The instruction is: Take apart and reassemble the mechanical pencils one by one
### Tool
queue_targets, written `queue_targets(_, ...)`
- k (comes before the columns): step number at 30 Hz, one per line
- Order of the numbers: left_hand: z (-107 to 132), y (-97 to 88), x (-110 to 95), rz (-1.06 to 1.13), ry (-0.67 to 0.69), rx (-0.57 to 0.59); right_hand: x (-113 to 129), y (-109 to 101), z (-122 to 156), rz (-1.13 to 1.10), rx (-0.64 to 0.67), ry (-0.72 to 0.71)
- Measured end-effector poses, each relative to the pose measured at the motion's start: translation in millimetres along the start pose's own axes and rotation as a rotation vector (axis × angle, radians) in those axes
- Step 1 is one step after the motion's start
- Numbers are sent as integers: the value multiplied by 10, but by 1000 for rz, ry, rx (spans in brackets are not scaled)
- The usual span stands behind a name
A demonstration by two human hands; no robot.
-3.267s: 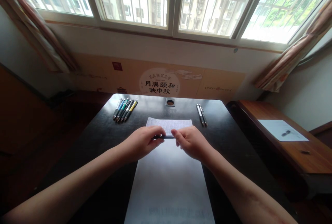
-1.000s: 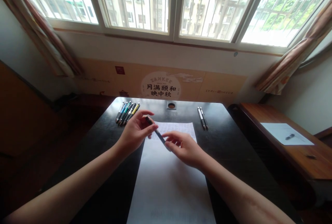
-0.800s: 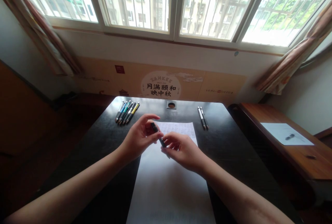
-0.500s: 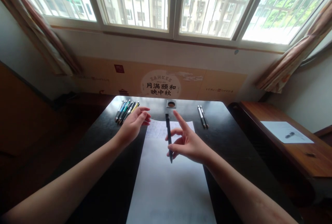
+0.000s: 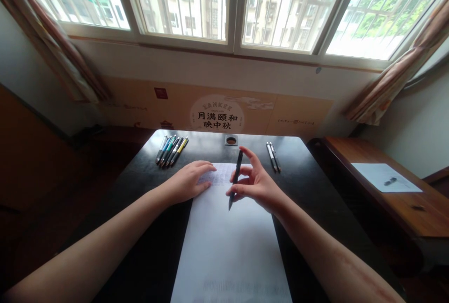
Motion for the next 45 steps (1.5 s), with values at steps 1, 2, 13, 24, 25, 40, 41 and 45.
queue_targets(1,-2,24,-9,-14,16,22,10,-6,-2,0,-4,-8)
queue_targets(2,-3,50,-17,-29,29,46,17,-10,-3,3,-5,-11)
queue_targets(13,62,-10,-196,-105,109,198,70,-2,21,42,41,-71)
queue_targets(24,98,55,-238,-120,116,214,500,-39,225,573,-169,-443)
queue_targets(25,105,110,-234,-104,119,236,607,-39,297,634,-222,-535)
queue_targets(40,125,376,-243,-41,215,298,75,112,-134,539,100,-140)
queue_targets(41,124,376,-241,-43,212,300,44,71,-132,489,76,-136)
queue_targets(45,116,375,-249,-33,207,312,-118,-51,-104,382,30,-96)
Point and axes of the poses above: each hand's wrist, its own z-axis away from the middle knuckle, its own y-axis out of the palm, x = y × z, the point moved 9 cm from there along -z, towards the middle knuckle, and after that the axes turned 2 degrees about -z, right-handed, at the moved point
